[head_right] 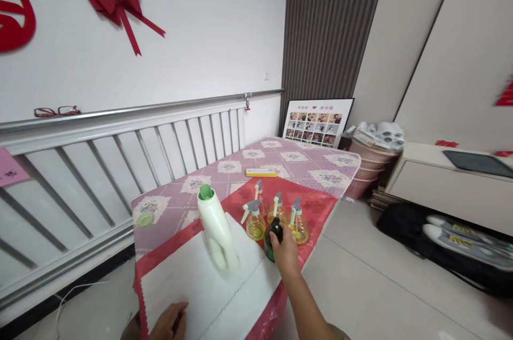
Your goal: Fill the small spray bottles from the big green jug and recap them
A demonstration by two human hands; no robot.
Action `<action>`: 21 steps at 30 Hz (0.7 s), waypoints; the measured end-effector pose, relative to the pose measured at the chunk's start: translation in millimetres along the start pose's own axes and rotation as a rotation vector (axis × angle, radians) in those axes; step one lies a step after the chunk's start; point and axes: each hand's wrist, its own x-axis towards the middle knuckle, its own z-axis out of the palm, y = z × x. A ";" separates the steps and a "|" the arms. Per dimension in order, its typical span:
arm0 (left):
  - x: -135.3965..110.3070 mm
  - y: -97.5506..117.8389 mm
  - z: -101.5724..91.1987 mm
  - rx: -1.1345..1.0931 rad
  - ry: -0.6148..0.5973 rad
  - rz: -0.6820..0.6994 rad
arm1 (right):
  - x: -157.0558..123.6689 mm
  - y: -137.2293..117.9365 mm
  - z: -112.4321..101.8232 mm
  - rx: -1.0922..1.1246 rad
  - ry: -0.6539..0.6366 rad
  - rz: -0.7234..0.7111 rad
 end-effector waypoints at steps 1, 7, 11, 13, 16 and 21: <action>-0.2 1.7 -0.6 0.010 -0.011 -0.013 | -2.0 -0.9 -1.7 0.002 -0.009 0.002; 3.5 26.5 -13.3 0.005 -0.054 -0.122 | -16.5 -22.8 -19.0 0.007 -0.055 0.005; 7.7 42.9 -23.0 -0.049 -0.045 -0.212 | -36.7 -47.6 -32.8 0.024 -0.118 -0.017; 10.7 48.6 -27.7 -0.099 -0.061 -0.253 | -53.3 -59.7 -36.5 0.047 -0.169 -0.038; 16.9 54.0 -36.6 -0.182 -0.099 -0.317 | -84.5 -76.4 -35.5 0.130 -0.261 -0.055; 18.7 65.0 -51.3 -0.388 -0.215 -0.384 | -135.1 -102.0 -20.5 0.250 -0.415 -0.019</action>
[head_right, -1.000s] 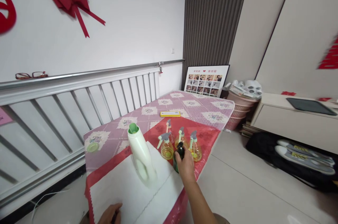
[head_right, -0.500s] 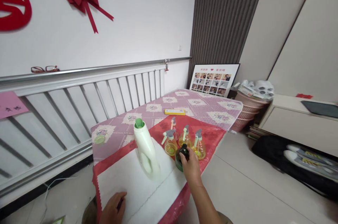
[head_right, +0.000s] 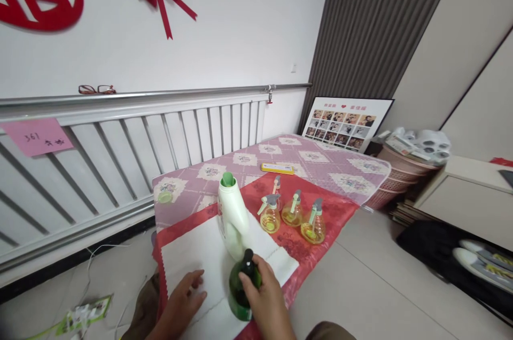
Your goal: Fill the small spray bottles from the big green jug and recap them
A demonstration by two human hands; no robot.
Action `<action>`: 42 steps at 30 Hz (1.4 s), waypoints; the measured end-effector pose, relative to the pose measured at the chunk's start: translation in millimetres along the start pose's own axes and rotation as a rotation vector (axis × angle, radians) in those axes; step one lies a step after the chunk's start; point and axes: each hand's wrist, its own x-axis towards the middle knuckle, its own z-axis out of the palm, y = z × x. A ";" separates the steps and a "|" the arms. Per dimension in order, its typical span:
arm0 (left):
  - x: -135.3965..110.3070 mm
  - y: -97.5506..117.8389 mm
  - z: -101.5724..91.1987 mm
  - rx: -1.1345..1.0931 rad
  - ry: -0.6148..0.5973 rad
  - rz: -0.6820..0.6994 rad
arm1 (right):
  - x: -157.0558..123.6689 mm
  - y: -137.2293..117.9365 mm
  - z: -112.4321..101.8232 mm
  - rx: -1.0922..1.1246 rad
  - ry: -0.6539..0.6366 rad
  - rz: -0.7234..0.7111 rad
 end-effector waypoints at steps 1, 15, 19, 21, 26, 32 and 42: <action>-3.7 2.6 1.3 -0.034 -0.017 0.023 | -5.2 -3.8 7.8 0.026 -0.040 0.008; -25.7 29.9 25.0 -0.172 0.245 0.164 | -27.2 -40.5 64.0 0.181 -0.232 0.034; -29.2 31.5 21.7 -0.093 0.333 0.161 | -26.3 -37.9 67.7 0.246 -0.162 0.093; -30.5 33.1 21.4 -0.064 0.364 0.165 | -26.2 -35.6 69.1 0.236 -0.137 0.081; -31.3 38.3 19.3 -0.013 0.370 0.173 | -27.4 -35.8 67.7 0.215 -0.148 0.015; -30.1 43.7 14.6 -0.035 0.375 0.167 | -29.6 -36.2 62.6 0.198 -0.240 -0.016; -31.6 46.6 12.6 -0.016 0.309 0.182 | -31.3 -28.4 72.7 0.330 -0.026 0.125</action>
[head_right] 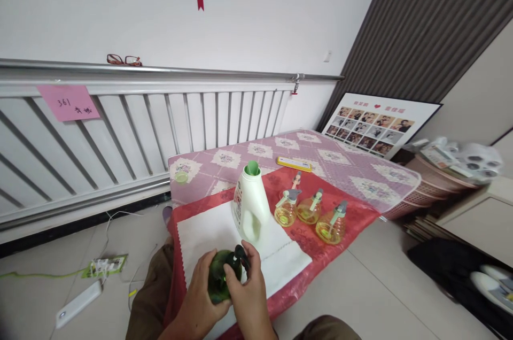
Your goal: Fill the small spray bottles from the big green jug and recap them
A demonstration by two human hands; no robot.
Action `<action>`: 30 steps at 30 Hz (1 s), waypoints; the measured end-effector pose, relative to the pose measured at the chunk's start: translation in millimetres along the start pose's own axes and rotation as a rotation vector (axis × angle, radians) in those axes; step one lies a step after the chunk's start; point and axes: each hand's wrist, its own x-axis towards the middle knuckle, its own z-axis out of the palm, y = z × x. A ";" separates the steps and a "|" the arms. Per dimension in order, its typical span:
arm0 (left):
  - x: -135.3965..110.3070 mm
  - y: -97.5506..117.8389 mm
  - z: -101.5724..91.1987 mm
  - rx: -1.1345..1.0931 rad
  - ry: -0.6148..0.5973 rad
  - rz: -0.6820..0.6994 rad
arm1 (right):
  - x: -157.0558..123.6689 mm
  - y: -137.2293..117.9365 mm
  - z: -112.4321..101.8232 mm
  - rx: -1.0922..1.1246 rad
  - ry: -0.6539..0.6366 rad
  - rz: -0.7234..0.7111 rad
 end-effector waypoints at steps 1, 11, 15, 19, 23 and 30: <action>0.5 0.2 0.2 -0.012 -0.001 -0.003 | -0.6 -0.5 -0.4 0.008 -0.023 0.005; -0.1 -5.1 5.0 -0.041 -0.042 -0.019 | 1.4 4.2 -2.1 -0.015 0.007 0.003; 2.2 4.0 1.9 -0.060 -0.022 -0.019 | -0.9 -1.7 -4.5 0.040 -0.062 -0.006; 3.1 10.3 0.4 -0.063 -0.009 -0.025 | 0.2 -4.2 -7.1 0.078 -0.090 0.012; 1.3 9.2 2.9 -0.050 -0.033 -0.035 | 3.4 -6.0 -10.3 0.024 -0.029 0.011; 0.8 9.2 5.7 -0.085 -0.032 -0.037 | -1.2 0.0 -17.3 0.026 -0.093 0.023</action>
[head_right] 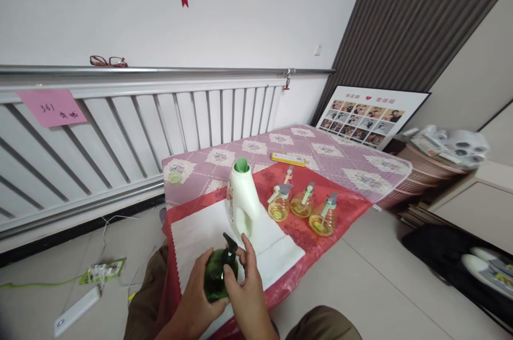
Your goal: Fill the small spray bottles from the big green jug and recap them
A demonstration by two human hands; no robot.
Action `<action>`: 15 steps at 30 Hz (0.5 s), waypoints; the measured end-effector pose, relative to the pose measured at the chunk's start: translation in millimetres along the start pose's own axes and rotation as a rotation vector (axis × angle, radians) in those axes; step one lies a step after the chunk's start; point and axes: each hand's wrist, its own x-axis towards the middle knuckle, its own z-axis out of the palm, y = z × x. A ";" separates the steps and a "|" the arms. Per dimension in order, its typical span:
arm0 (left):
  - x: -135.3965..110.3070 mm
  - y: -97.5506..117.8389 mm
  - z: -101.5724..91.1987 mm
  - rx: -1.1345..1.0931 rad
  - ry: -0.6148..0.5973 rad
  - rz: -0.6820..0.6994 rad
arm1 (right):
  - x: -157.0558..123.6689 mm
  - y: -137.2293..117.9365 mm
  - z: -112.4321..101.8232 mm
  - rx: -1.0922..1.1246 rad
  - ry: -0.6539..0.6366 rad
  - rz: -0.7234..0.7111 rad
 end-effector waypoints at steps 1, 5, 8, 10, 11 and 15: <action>-0.4 -0.7 0.2 -0.009 -0.014 -0.005 | 0.2 0.6 -0.5 -0.005 0.012 0.009; -2.4 -5.4 1.9 -0.040 -0.077 -0.038 | 2.8 -7.2 -2.6 -0.119 0.013 0.006; -1.9 -4.6 3.0 -0.069 -0.098 -0.065 | 3.1 -18.7 -5.4 -0.195 -0.034 -0.041; 0.0 -0.1 3.0 -0.098 -0.114 -0.077 | 2.6 -23.7 -7.7 -0.194 -0.037 -0.061; 1.2 3.1 2.8 -0.117 -0.119 -0.084 | 2.5 -24.8 -9.0 -0.185 -0.043 -0.061; 6.2 17.1 1.1 -0.211 -0.162 -0.139 | 2.8 -22.7 -15.3 -0.157 -0.078 -0.055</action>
